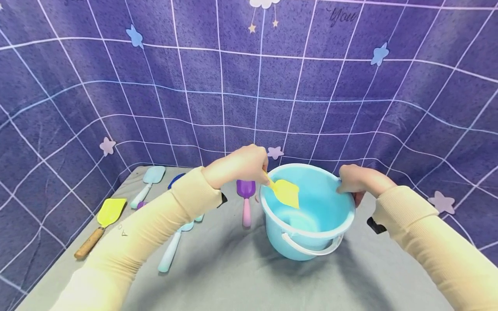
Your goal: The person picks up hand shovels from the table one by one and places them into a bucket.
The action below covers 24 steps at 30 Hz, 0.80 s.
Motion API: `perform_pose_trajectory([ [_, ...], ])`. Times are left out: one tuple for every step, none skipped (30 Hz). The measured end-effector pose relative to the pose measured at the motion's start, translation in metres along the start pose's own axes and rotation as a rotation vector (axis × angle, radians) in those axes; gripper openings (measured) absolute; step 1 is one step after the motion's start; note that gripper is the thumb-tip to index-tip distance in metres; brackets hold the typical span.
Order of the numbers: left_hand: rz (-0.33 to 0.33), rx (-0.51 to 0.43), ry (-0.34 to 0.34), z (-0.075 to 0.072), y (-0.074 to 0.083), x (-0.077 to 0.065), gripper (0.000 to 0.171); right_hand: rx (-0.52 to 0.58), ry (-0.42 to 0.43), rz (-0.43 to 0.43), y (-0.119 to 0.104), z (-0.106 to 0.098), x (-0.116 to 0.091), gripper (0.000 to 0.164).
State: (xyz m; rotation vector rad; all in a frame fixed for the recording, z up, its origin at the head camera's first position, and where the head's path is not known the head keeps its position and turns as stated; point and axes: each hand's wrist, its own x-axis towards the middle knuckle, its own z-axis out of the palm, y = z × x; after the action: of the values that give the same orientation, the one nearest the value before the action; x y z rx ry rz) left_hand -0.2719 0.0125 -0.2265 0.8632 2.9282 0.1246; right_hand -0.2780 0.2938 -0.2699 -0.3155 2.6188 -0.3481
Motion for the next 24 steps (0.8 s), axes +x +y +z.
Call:
perform_pose_trajectory([
  [-0.003,0.021,0.000,0.003,0.003,0.002,0.032,0.001,-0.005,0.003,-0.001,0.000,0.000,0.019],
  [0.000,0.046,-0.001,0.005,0.006,0.004,0.037,0.002,-0.010,0.005,-0.001,-0.001,0.000,0.019],
  [0.006,0.066,0.002,0.008,0.009,0.006,0.041,0.003,-0.015,0.007,-0.002,-0.001,0.000,0.019],
  [0.015,0.085,0.003,0.011,0.011,0.009,0.044,0.004,-0.019,0.008,-0.002,-0.001,0.000,0.019],
  [0.023,0.089,-0.001,0.013,0.014,0.011,0.047,0.004,-0.021,0.009,-0.002,-0.001,0.000,0.019],
  [0.035,0.095,-0.001,0.016,0.015,0.014,0.047,0.004,-0.023,0.009,-0.002,-0.001,0.000,0.019],
  [0.049,0.096,0.000,0.019,0.017,0.017,0.047,0.004,-0.023,0.008,-0.002,-0.001,0.000,0.019],
  [0.058,0.088,-0.005,0.022,0.019,0.019,0.047,0.004,-0.023,0.006,-0.001,-0.001,0.001,0.019],
  [0.064,0.076,-0.009,0.024,0.020,0.021,0.045,0.006,-0.021,0.005,-0.001,-0.001,0.001,0.019],
  [0.068,0.065,-0.013,0.027,0.022,0.024,0.044,0.007,-0.017,0.003,-0.001,-0.001,0.001,0.018],
  [0.070,0.054,-0.022,0.029,0.024,0.026,0.043,0.007,-0.014,0.002,-0.001,-0.001,0.001,0.018],
  [0.069,0.048,-0.029,0.032,0.027,0.028,0.042,0.009,-0.010,0.000,-0.001,0.000,0.001,0.018],
  [0.069,0.047,-0.034,0.035,0.029,0.030,0.041,0.009,-0.006,-0.003,0.000,0.000,0.001,0.018],
  [0.069,0.048,-0.039,0.038,0.031,0.032,0.041,0.008,-0.001,-0.006,-0.001,0.000,0.001,0.017],
  [0.074,0.053,-0.043,0.041,0.033,0.033,0.041,0.007,0.003,-0.007,0.000,0.001,0.001,0.017],
  [0.078,0.056,-0.051,0.044,0.035,0.035,0.041,0.005,0.007,-0.009,0.000,0.001,0.001,0.017],
  [0.085,0.056,-0.060,0.047,0.037,0.037,0.041,0.002,0.009,-0.009,-0.001,0.001,0.001,0.017],
  [0.097,0.061,-0.065,0.049,0.039,0.038,0.042,0.000,0.012,-0.010,-0.001,0.001,0.001,0.017],
  [0.113,0.065,-0.068,0.052,0.041,0.039,0.043,-0.001,0.013,-0.010,-0.001,0.001,0.000,0.017],
  [0.123,0.066,-0.078,0.054,0.042,0.040,0.045,-0.002,0.015,-0.009,-0.001,0.001,0.000,0.017],
  [0.133,0.067,-0.086,0.057,0.044,0.041,0.046,-0.002,0.016,-0.009,-0.001,0.001,0.000,0.017],
  [0.142,0.071,-0.095,0.059,0.045,0.042,0.048,-0.002,0.016,-0.009,-0.001,0.002,0.000,0.016],
  [0.150,0.079,-0.099,0.061,0.046,0.043,0.049,-0.002,0.016,-0.010,-0.001,0.002,0.000,0.016],
  [0.155,0.090,-0.103,0.063,0.047,0.043,0.050,-0.002,0.017,-0.011,-0.001,0.001,0.001,0.016],
])
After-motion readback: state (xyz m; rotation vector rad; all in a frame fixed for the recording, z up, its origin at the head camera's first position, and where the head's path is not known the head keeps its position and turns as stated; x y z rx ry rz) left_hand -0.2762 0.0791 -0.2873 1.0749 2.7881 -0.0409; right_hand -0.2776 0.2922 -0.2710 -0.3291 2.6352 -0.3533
